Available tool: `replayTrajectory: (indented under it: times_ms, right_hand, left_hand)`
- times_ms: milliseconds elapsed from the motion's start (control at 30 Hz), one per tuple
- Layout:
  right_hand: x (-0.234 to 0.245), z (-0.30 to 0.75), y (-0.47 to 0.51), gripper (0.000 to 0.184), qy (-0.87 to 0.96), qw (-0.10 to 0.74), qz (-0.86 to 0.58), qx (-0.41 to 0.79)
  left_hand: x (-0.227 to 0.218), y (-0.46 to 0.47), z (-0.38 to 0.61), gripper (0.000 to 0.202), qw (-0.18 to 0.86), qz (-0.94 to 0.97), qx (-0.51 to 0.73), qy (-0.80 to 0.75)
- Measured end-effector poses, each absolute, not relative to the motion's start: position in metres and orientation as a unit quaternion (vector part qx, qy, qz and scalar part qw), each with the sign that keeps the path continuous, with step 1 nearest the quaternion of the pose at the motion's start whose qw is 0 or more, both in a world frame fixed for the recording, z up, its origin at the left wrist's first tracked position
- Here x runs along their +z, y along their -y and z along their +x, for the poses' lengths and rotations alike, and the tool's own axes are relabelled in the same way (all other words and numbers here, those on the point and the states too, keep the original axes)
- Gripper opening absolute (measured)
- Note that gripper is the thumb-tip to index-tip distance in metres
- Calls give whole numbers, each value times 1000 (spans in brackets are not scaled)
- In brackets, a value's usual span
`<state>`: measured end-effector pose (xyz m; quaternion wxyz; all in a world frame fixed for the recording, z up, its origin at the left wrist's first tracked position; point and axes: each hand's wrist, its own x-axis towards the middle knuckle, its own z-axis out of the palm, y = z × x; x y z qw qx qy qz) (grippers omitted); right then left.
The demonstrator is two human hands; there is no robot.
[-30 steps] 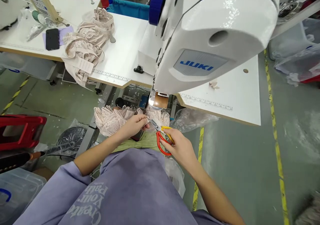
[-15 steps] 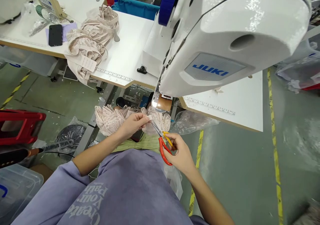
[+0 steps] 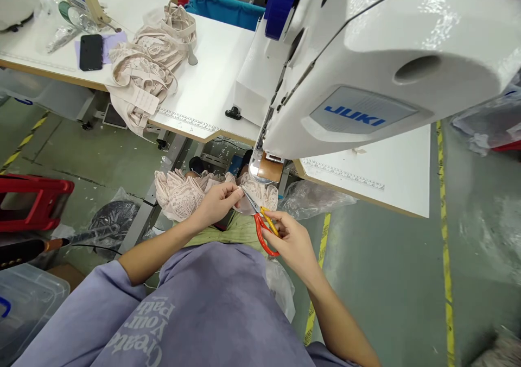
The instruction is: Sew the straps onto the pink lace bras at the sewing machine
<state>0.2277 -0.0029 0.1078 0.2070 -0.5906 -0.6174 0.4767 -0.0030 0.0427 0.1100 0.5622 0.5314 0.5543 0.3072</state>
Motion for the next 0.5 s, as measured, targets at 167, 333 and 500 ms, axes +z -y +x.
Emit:
replayTrajectory:
  times_ms: [167,333,500]
  right_hand:
    - [106,240,11,33,605,209,-608,470]
    - [109,286,-10,37,608,177,-660,404]
    - [113,331,-85,42,668,150,-715,140]
  left_hand:
    - [110,-41,2,36,610,455,350,-546]
    - [106,-41,3,33,720,316,403,-469]
    - [111,-43,4,31,748,289,410,-434]
